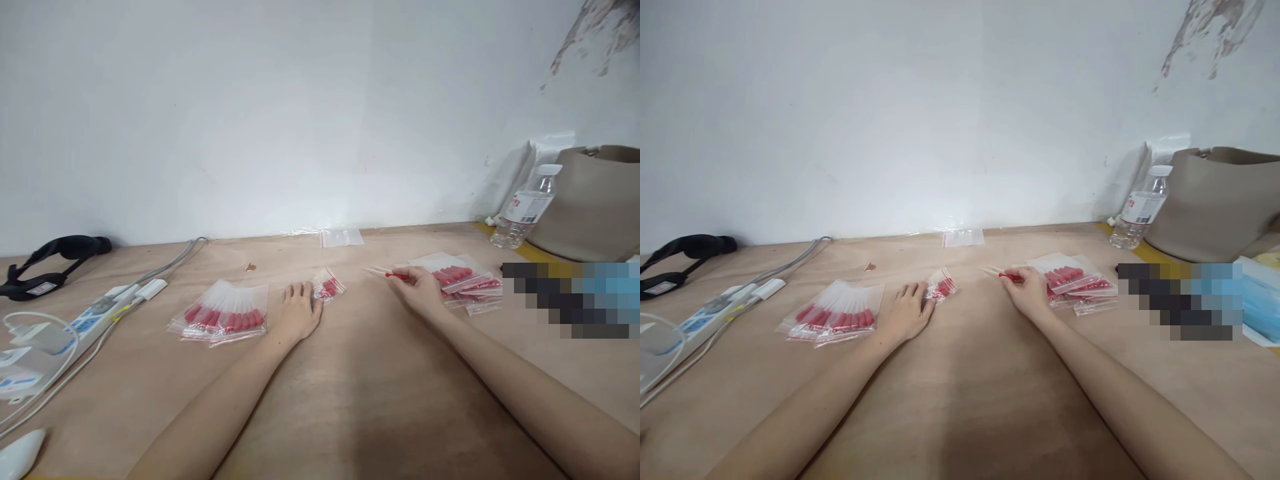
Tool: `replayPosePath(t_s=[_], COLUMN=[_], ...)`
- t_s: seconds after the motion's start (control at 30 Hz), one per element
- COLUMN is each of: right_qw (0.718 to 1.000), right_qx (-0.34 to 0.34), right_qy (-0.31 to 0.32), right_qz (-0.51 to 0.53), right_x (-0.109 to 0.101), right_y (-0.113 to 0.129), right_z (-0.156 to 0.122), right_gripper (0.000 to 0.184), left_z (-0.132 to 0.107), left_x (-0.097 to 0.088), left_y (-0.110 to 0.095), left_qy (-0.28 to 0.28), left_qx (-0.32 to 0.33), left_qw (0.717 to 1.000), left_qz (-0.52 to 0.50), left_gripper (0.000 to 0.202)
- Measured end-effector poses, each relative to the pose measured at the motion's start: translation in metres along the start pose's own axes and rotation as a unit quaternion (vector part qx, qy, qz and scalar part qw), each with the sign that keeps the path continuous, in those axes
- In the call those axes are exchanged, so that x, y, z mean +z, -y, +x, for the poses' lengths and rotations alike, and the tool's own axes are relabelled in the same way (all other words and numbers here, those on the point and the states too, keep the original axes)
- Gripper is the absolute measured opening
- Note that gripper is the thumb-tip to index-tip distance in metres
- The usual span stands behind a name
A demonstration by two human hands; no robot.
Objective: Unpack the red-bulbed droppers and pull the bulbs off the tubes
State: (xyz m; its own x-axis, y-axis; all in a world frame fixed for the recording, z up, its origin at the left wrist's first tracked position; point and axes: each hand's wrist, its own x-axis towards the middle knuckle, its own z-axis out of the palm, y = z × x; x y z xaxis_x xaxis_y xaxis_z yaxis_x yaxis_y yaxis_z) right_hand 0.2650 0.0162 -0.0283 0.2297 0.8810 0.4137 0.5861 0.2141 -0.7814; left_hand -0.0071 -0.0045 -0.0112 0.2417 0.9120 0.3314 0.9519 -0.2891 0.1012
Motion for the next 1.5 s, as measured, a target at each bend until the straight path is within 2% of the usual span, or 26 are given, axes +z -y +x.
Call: replayPosePath(t_s=[0.1, 0.2, 0.4, 0.57, 0.67, 0.83, 0.93, 1.07, 1.17, 1.3, 1.5], right_qw=[0.993, 0.98, 0.956, 0.946, 0.952, 0.966, 0.955, 0.93, 0.926, 0.92, 0.936], right_qx=[-0.095, -0.148, -0.172, -0.17, -0.18, -0.176, -0.177, -0.191, -0.186, -0.181, -0.135], right_qy=[0.024, 0.057, 0.089, 0.054, 0.048, 0.164, 0.228, 0.314, 0.328, 0.346, 0.315], right_qz=[-0.068, -0.121, -0.22, -0.272, -0.244, -0.095, -0.065, -0.025, -0.006, -0.037, -0.075], right_x=[0.004, 0.006, 0.005, 0.0, 0.003, 0.025, 0.039, 0.044, 0.045, 0.048, 0.046], right_y=[0.003, 0.004, 0.004, 0.01, 0.022, 0.05, 0.06, 0.064, 0.065, 0.069, 0.083], right_z=[-0.005, -0.01, -0.016, -0.017, -0.017, -0.013, -0.007, -0.002, -0.002, -0.006, -0.013], right_gripper=[0.022, 0.023, 0.024, 0.026, 0.025, 0.02, 0.02, 0.026, 0.03, 0.016, 0.016], left_z=[0.001, 0.004, 0.007, 0.008, 0.009, 0.01, 0.011, 0.012, 0.013, 0.014, 0.013], left_x=[0.002, 0.005, 0.005, -0.001, -0.005, -0.004, -0.001, 0.0, 0.002, 0.004, 0.006], left_y=[0.004, 0.009, 0.012, 0.015, 0.017, 0.019, 0.019, 0.02, 0.02, 0.018, 0.018], left_qy=[-0.021, -0.006, 0.049, 0.064, 0.078, 0.078, 0.071, 0.068, 0.068, 0.06, 0.069], left_qx=[0.033, 0.089, 0.112, 0.146, 0.169, 0.172, 0.181, 0.186, 0.179, 0.17, 0.167], left_qw=[0.999, 0.993, 0.987, 0.98, 0.973, 0.968, 0.964, 0.96, 0.963, 0.966, 0.967], left_qz=[-0.026, -0.077, -0.107, -0.119, -0.138, -0.167, -0.182, -0.196, -0.189, -0.184, -0.177], left_gripper=[0.045, 0.048, 0.048, 0.047, 0.045, 0.04, 0.039, 0.038, 0.039, 0.039, 0.04])
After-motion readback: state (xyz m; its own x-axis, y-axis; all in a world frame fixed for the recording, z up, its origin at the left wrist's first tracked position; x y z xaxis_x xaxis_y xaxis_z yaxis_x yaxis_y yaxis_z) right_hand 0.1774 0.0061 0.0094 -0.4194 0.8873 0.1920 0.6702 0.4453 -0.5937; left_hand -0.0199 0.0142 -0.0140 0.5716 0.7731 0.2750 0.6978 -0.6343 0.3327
